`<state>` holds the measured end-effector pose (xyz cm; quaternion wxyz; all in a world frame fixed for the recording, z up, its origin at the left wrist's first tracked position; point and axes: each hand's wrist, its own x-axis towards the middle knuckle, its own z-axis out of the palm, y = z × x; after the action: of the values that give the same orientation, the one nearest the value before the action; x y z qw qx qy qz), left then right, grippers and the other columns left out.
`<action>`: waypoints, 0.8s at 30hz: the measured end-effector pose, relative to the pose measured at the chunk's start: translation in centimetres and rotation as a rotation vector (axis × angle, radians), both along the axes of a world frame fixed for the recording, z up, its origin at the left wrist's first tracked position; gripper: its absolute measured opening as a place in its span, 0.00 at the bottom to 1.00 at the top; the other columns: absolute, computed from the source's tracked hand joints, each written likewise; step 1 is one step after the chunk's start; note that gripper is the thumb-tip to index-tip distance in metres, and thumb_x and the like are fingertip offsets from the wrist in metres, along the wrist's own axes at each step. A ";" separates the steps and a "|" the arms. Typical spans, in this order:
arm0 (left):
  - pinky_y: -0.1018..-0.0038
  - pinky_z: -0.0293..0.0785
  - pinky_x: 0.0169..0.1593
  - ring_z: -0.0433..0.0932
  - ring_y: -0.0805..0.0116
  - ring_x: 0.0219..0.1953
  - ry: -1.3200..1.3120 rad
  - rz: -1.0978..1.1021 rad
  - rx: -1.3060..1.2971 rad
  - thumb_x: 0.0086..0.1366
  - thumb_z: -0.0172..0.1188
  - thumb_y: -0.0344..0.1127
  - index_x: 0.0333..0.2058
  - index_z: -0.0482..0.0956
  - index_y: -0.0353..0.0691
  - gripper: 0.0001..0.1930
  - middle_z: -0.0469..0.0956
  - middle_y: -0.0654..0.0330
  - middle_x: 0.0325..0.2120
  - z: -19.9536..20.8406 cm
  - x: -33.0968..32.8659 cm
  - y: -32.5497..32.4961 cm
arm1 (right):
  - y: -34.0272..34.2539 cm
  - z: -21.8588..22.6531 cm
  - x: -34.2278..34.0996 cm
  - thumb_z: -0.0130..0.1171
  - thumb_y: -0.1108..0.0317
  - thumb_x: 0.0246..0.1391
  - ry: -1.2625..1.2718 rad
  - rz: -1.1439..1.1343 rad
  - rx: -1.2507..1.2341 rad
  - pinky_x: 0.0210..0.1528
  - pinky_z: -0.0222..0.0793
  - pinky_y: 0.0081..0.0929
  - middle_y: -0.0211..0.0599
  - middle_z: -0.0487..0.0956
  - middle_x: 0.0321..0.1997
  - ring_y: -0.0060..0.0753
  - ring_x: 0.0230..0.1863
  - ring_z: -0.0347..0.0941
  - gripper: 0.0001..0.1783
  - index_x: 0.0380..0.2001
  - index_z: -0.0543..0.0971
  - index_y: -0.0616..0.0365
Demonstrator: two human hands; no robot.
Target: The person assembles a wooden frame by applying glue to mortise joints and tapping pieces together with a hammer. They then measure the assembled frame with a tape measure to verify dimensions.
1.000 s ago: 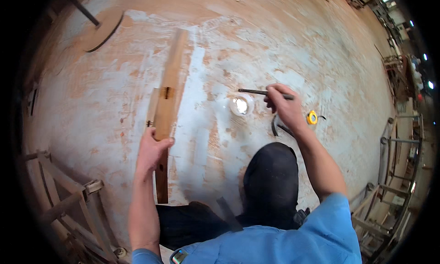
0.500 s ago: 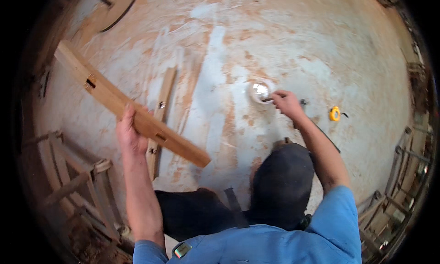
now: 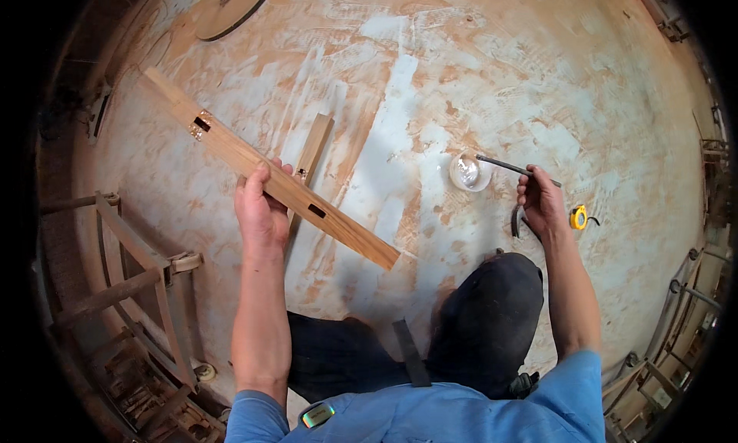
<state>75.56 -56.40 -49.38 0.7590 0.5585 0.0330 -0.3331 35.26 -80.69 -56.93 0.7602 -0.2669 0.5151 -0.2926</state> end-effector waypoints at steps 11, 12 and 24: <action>0.63 0.78 0.44 0.77 0.61 0.40 -0.007 -0.153 -0.046 0.63 0.51 0.29 0.49 0.63 0.32 0.16 0.72 0.53 0.39 -0.7 -2.7 -2.1 | 9.1 16.3 11.0 0.55 0.73 0.57 -0.014 0.586 -0.313 0.29 0.71 0.24 0.43 0.80 0.30 0.29 0.29 0.75 0.08 0.36 0.78 0.66; 0.64 0.78 0.44 0.77 0.62 0.39 -0.017 -0.163 -0.049 0.63 0.52 0.29 0.49 0.63 0.32 0.16 0.73 0.54 0.39 -0.8 -2.8 -2.1 | 9.2 16.2 11.6 0.56 0.71 0.58 -0.043 0.649 -0.293 0.29 0.71 0.23 0.41 0.80 0.30 0.26 0.29 0.75 0.09 0.37 0.78 0.66; 0.66 0.78 0.42 0.77 0.64 0.38 -0.026 -0.160 -0.085 0.63 0.52 0.29 0.48 0.65 0.33 0.15 0.74 0.56 0.37 0.1 -2.6 -0.3 | 11.5 17.2 14.7 0.59 0.72 0.57 0.167 0.966 -0.678 0.35 0.70 0.20 0.30 0.80 0.32 0.20 0.31 0.73 0.08 0.38 0.80 0.64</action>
<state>72.97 -56.67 -49.32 0.7533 0.5308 -0.0358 -0.3866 49.91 -69.22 -39.73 0.6366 -0.7209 0.2711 -0.0401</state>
